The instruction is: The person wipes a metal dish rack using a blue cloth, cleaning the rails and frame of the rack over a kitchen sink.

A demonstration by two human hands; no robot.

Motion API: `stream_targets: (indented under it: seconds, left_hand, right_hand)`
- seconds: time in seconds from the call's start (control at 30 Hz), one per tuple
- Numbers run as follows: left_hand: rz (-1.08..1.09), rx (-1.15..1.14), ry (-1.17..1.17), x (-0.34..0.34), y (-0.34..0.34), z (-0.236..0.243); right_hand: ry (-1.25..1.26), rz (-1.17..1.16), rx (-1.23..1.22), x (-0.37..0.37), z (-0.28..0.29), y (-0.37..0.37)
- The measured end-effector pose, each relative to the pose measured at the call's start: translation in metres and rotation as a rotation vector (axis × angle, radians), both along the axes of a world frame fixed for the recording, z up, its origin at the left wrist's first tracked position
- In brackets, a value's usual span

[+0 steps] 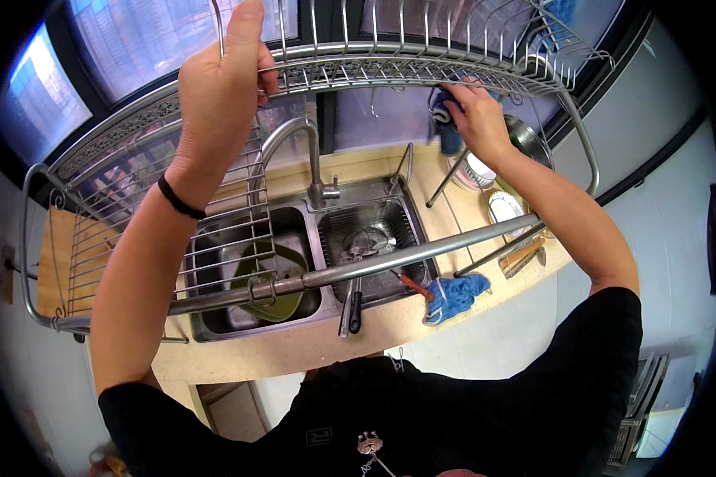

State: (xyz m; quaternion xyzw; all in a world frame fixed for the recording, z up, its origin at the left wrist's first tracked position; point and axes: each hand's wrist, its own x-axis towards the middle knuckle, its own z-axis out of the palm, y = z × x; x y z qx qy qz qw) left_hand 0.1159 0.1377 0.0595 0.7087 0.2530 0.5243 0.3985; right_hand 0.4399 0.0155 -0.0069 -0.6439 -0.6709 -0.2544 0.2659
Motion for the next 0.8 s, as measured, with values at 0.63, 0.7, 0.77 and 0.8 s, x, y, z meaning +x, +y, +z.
stream_targets:
  seconds: [0.63, 0.7, 0.77, 0.8]
  left_hand:
    - [0.026, 0.013, -0.016, 0.001, -0.003, 0.001]
    - [0.022, 0.011, -0.022, 0.001, -0.001, 0.001]
    - [0.024, 0.024, -0.024, 0.000, -0.003, 0.002]
    - [0.029, 0.024, -0.015, 0.000, -0.004, 0.003]
  right_hand:
    - [-0.090, -0.095, -0.201, -0.005, 0.012, 0.003]
    - [-0.213, 0.027, -0.147, -0.001, 0.007, 0.002]
    - [-0.278, 0.036, -0.150, 0.000, 0.007, 0.000]
    - [-0.282, -0.017, -0.181, -0.001, 0.011, -0.003]
